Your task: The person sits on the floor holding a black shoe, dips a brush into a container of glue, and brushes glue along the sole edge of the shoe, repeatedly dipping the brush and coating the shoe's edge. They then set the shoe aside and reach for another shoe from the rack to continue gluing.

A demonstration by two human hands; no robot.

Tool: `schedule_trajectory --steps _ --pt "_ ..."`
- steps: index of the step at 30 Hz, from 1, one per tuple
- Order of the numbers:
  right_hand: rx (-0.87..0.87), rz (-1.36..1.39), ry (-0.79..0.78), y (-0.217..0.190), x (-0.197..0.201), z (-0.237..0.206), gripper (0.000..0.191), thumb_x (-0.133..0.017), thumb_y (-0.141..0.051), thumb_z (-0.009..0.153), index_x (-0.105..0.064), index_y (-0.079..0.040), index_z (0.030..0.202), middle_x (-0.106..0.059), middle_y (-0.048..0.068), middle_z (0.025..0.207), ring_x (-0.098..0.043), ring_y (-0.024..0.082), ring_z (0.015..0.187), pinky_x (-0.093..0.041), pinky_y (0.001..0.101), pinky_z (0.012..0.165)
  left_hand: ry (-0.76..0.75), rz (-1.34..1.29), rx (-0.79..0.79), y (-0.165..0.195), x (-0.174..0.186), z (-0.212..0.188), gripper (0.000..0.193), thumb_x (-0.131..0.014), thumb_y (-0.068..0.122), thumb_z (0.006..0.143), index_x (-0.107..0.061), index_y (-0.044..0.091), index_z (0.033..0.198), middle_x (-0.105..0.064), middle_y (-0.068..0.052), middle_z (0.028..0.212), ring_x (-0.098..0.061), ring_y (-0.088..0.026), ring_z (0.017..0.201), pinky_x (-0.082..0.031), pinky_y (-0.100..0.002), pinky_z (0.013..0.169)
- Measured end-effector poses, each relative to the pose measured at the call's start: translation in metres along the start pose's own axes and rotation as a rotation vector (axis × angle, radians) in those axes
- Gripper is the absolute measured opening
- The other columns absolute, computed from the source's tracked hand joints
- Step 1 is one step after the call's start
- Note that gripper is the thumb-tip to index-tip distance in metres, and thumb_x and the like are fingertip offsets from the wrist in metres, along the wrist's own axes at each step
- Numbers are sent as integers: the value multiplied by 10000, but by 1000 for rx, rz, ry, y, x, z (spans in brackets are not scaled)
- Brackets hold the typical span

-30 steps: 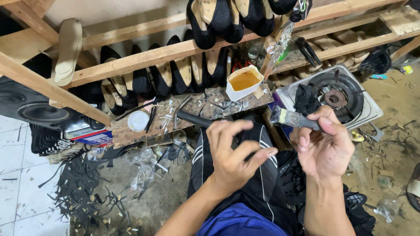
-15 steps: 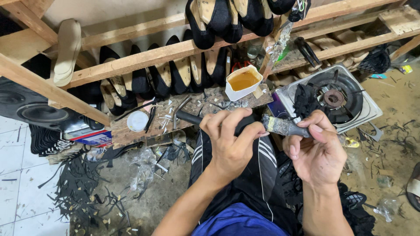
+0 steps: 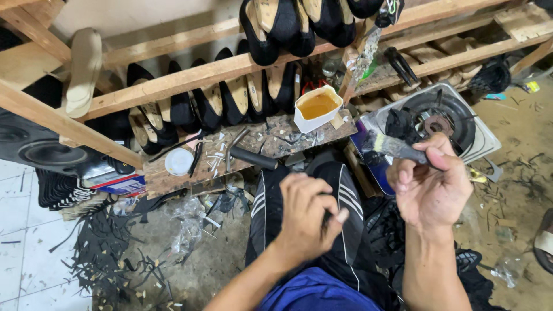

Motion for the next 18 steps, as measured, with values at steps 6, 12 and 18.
schedule_trajectory --steps 6,12,18 --pt "-23 -25 -35 6 -11 -13 225 -454 -168 1119 -570 5 1035 -592 190 666 -503 247 542 -416 358 601 81 149 -133 6 20 26 390 -898 311 825 -574 124 715 -631 -5 1120 -560 -253 1098 -402 -494 1054" --pt "-31 -32 -68 4 -19 -21 221 -449 -162 1111 -575 16 1077 -595 205 643 -514 253 529 -413 367 587 192 236 -107 9 20 50 207 -896 263 812 -757 183 943 -611 -20 1269 -518 -254 1169 -364 -482 1066" --pt "-53 -15 -79 7 -21 -25 216 -449 -148 1095 -578 24 1069 -601 215 635 -521 259 546 -414 358 573 197 291 -161 2 15 50 195 -880 220 835 -760 217 989 -605 1 1287 -500 -236 1163 -347 -450 1031"
Point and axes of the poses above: each hand's wrist, its own z-axis towards the middle knuckle, its own x-axis out of the back of the hand, y = z × x, the point moved 1 cm from there along z, towards the middle knuckle
